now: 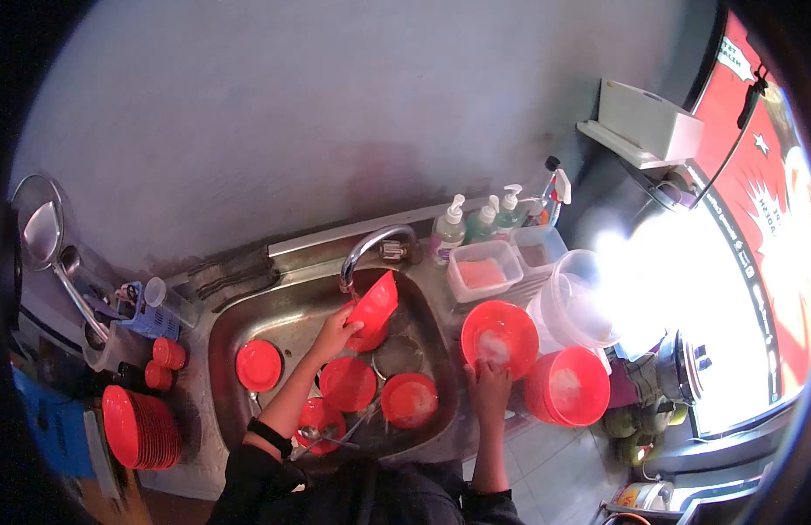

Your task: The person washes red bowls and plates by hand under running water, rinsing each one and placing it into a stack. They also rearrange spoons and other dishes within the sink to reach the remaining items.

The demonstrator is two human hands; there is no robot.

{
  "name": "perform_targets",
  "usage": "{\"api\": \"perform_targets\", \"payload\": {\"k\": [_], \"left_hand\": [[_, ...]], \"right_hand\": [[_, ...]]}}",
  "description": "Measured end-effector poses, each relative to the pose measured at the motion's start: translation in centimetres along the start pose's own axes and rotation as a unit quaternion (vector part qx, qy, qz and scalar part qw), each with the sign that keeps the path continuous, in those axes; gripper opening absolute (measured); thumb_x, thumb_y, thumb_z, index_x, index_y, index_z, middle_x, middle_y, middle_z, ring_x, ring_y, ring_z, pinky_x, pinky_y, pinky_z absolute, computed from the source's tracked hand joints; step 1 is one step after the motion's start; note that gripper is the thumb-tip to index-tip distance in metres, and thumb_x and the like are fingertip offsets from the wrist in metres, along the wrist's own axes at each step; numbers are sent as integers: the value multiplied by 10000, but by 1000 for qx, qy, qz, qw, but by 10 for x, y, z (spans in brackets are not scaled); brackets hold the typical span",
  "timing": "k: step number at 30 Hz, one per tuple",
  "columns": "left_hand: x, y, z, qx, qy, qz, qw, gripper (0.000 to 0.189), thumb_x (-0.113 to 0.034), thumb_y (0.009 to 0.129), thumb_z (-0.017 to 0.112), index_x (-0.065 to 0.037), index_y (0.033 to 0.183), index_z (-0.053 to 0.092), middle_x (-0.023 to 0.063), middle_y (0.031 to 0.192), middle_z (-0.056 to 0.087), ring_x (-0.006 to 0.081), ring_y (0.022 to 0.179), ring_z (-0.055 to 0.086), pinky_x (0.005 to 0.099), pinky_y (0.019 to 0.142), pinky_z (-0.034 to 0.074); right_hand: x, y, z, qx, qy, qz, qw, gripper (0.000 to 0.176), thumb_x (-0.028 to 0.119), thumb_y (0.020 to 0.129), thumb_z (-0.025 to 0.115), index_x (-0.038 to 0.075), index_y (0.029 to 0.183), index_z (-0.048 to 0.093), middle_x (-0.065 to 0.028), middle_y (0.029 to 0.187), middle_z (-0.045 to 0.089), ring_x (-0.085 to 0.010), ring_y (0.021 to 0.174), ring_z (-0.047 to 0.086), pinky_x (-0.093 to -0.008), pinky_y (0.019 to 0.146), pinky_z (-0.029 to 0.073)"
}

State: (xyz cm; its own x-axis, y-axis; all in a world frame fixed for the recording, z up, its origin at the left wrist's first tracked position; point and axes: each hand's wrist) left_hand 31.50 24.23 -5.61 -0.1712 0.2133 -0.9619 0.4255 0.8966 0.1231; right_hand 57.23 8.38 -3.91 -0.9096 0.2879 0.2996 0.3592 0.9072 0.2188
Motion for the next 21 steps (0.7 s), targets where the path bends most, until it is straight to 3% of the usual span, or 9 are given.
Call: {"api": "perform_targets", "payload": {"k": [1,3,4,6,7,12,15,19,21], "left_hand": [[-1,-2,0,-5,1,-1,1000,323,-118,756,527,15,1040,448,44,979,520,129,879,498,264,787,381],[-4,-5,-2,-52,-211,-48,975,320,-113,765,520,3,1052,440,60,999,520,134,913,495,265,796,380],[-7,-7,-5,-57,-210,-46,975,320,-113,765,520,3,1052,440,60,999,520,134,913,495,265,796,380],[-13,-13,-12,-94,-379,-102,915,291,-108,781,498,-17,1052,443,72,1013,518,148,941,491,275,809,387],[-12,-15,-16,-98,-376,-97,916,291,-108,781,498,-17,1052,443,72,1013,518,148,941,491,275,809,387],[-1,-29,-35,-162,-565,-162,793,266,-117,792,478,-33,1041,438,85,1028,509,182,945,494,331,829,404],[-8,-34,-31,-153,-625,-141,752,281,-123,786,488,-41,1047,427,91,1048,497,192,955,489,350,833,401],[-19,-29,-18,-142,-609,-104,774,293,-117,778,498,-57,1054,421,88,1051,493,198,963,484,371,848,389],[-17,-25,-11,-144,-523,-126,830,307,-98,782,487,-71,1078,412,86,1053,491,203,967,481,354,832,395]], "right_hand": [[2,2,-2,2,1,-4,1000,269,290,748,490,45,832,563,-143,829,547,-290,825,501,-408,822,325],[6,6,-6,34,16,13,999,266,279,722,522,25,791,558,-154,770,548,-307,764,512,-403,735,372],[5,6,-4,33,18,8,999,266,279,722,522,25,791,558,-154,770,548,-307,764,512,-403,735,372],[-1,7,4,11,-2,-4,1000,251,259,714,531,30,806,570,-170,712,554,-328,673,528,-411,619,406],[-1,8,5,8,1,-10,1000,251,259,714,531,30,806,570,-170,712,554,-328,673,528,-411,619,406],[1,10,5,16,-2,-22,1000,221,238,715,527,19,731,547,-182,651,547,-352,606,532,-435,559,414],[-1,12,13,26,-46,-26,998,224,236,719,522,13,717,536,-188,652,546,-349,616,534,-428,563,418],[-5,11,19,4,-41,-34,999,229,238,724,517,10,718,533,-189,647,545,-345,615,536,-423,560,421],[-9,11,23,14,-56,-34,998,223,237,725,515,15,720,535,-184,644,543,-339,610,537,-420,559,422]]}}
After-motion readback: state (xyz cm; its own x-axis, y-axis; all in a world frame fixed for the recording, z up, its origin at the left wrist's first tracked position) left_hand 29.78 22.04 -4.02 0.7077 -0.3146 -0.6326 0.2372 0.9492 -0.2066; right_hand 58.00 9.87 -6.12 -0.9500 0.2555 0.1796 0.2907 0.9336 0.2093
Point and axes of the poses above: each hand's wrist, its own y-axis towards the middle knuckle, its own z-axis out of the palm, x = y × z
